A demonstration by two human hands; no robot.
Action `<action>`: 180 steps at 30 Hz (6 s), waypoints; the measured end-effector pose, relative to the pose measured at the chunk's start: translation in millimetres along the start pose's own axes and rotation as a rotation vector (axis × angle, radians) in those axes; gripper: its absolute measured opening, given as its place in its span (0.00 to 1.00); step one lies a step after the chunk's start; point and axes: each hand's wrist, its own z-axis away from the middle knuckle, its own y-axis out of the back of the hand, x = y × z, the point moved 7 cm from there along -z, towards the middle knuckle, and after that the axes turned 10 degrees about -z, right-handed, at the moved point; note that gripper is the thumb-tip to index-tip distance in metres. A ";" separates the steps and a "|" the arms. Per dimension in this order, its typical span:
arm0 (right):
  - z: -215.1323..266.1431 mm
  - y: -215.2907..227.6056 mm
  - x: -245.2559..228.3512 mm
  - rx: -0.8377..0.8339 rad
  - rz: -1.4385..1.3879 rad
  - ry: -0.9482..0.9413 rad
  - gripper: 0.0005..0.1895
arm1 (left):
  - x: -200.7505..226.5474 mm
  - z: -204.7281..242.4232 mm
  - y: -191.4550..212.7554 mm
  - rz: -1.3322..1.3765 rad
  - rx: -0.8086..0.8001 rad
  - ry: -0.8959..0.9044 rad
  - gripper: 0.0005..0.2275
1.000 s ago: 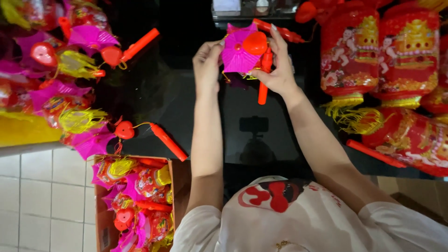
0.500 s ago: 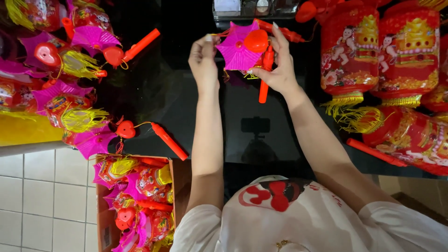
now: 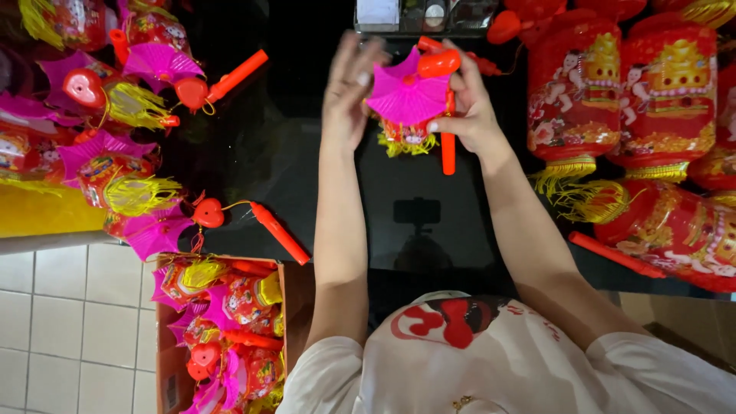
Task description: Assembling small decorative lanterns by attaching plastic handles to the lantern bodies.
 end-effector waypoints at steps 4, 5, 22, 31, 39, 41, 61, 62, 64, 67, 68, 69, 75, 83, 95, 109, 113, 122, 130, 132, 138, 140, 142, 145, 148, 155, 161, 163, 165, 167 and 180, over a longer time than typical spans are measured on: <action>0.5 -3.8 -2.6 -0.017 -0.048 -0.045 0.53 | -2.6 9.0 -30.2 -0.167 -0.157 0.021 0.22; 0.7 -3.2 -1.3 -0.016 -0.046 -0.042 0.53 | -16.7 6.2 -17.2 -0.167 -0.161 0.021 0.22; 7.3 0.8 12.4 -0.255 -0.291 -0.143 0.42 | -19.5 17.7 -58.1 -0.293 -0.355 0.238 0.24; -1.4 -18.8 -12.9 -0.245 -0.273 -0.125 0.54 | -40.2 16.6 -39.7 -0.255 -0.225 0.317 0.08; 0.2 7.3 -0.4 -0.094 -0.280 -0.062 0.45 | -49.0 8.6 -20.6 -0.142 -0.071 0.245 0.04; 2.2 13.7 2.4 -0.033 -0.279 -0.056 0.47 | -46.2 9.2 -20.7 -0.028 -0.053 0.256 0.02; 2.5 40.3 11.8 0.233 -0.038 0.024 0.55 | -75.7 23.4 -32.7 -0.252 -0.283 0.124 0.46; 1.6 39.7 9.8 0.234 -0.036 0.025 0.55 | -65.6 22.4 -44.3 -0.251 -0.284 0.124 0.46; 2.6 39.0 7.2 0.243 0.014 0.009 0.50 | -45.6 21.4 -60.4 -0.412 -0.188 0.108 0.34; 2.7 35.8 9.7 0.246 0.057 -0.002 0.38 | -35.3 17.7 -51.9 -0.402 -0.053 0.118 0.27; 4.5 38.7 13.5 0.247 0.057 -0.001 0.38 | -42.4 15.8 -41.6 -0.402 -0.054 0.118 0.27; 6.0 42.9 18.7 0.267 0.086 -0.027 0.37 | -45.1 12.3 -29.2 -0.362 -0.012 0.069 0.28; 8.2 36.3 15.0 0.355 0.153 -0.095 0.26 | -47.6 16.0 -22.3 -0.123 0.122 0.167 0.32; 29.7 42.2 8.3 0.529 0.031 0.014 0.21 | -81.3 8.9 -6.4 -0.126 -0.040 0.274 0.26; 48.3 17.7 9.0 0.352 0.047 0.095 0.42 | -83.0 17.6 -31.4 0.074 -0.221 0.196 0.31; 49.8 22.3 -16.4 0.348 -0.019 0.120 0.28 | -59.5 33.9 -80.6 -0.611 -0.565 0.345 0.12; 63.2 56.7 9.4 0.360 -0.141 0.182 0.33 | -36.7 37.2 -87.9 -0.682 -0.602 0.472 0.12; 68.8 84.4 27.7 0.442 -0.154 0.256 0.41 | -5.1 16.9 -70.0 -0.474 -0.179 0.116 0.06; 48.4 24.9 -18.3 0.391 0.111 0.336 0.44 | -51.1 29.9 -95.9 -0.518 -0.282 0.368 0.08; 55.0 37.0 -8.7 0.415 0.064 0.344 0.45 | -42.9 30.4 -95.1 -0.538 -0.305 0.364 0.06; 50.3 29.6 -20.6 0.388 0.081 0.387 0.45 | -32.8 27.4 -95.0 -0.657 -0.363 0.345 0.07; 50.1 26.4 -25.4 0.394 0.124 0.389 0.47 | -38.0 26.4 -90.8 -0.667 -0.341 0.332 0.08; 48.6 19.2 -32.2 0.371 0.222 0.377 0.53 | -44.0 25.4 -84.2 -0.737 -0.291 0.324 0.07; 51.8 17.8 -29.1 0.363 0.344 0.410 0.63 | -45.5 24.5 -77.6 -0.888 -0.182 0.290 0.09; 49.7 18.6 -33.4 0.401 0.283 0.427 0.51 | -64.4 17.3 -51.5 -0.895 -0.055 0.206 0.08; 52.8 38.7 -18.2 0.401 0.095 0.435 0.45 | -39.0 21.4 -86.5 -0.592 -0.348 0.100 0.22; 55.5 44.6 -8.4 0.403 0.046 0.372 0.47 | -58.5 25.4 -80.4 -0.501 -0.250 0.263 0.22; 55.6 47.9 -12.3 0.432 0.020 0.414 0.44 | -58.7 26.3 -78.7 -0.544 -0.303 0.316 0.20; 63.7 66.3 -0.1 0.480 -0.052 0.384 0.43 | -61.9 25.4 -76.4 -0.580 -0.296 0.313 0.19; 70.0 79.1 10.4 0.525 -0.124 0.351 0.42 | -56.6 25.3 -78.3 -0.615 -0.286 0.310 0.18; 66.8 73.3 13.0 0.527 -0.124 0.242 0.43 | -7.0 33.2 -115.2 -0.639 -0.557 0.086 0.08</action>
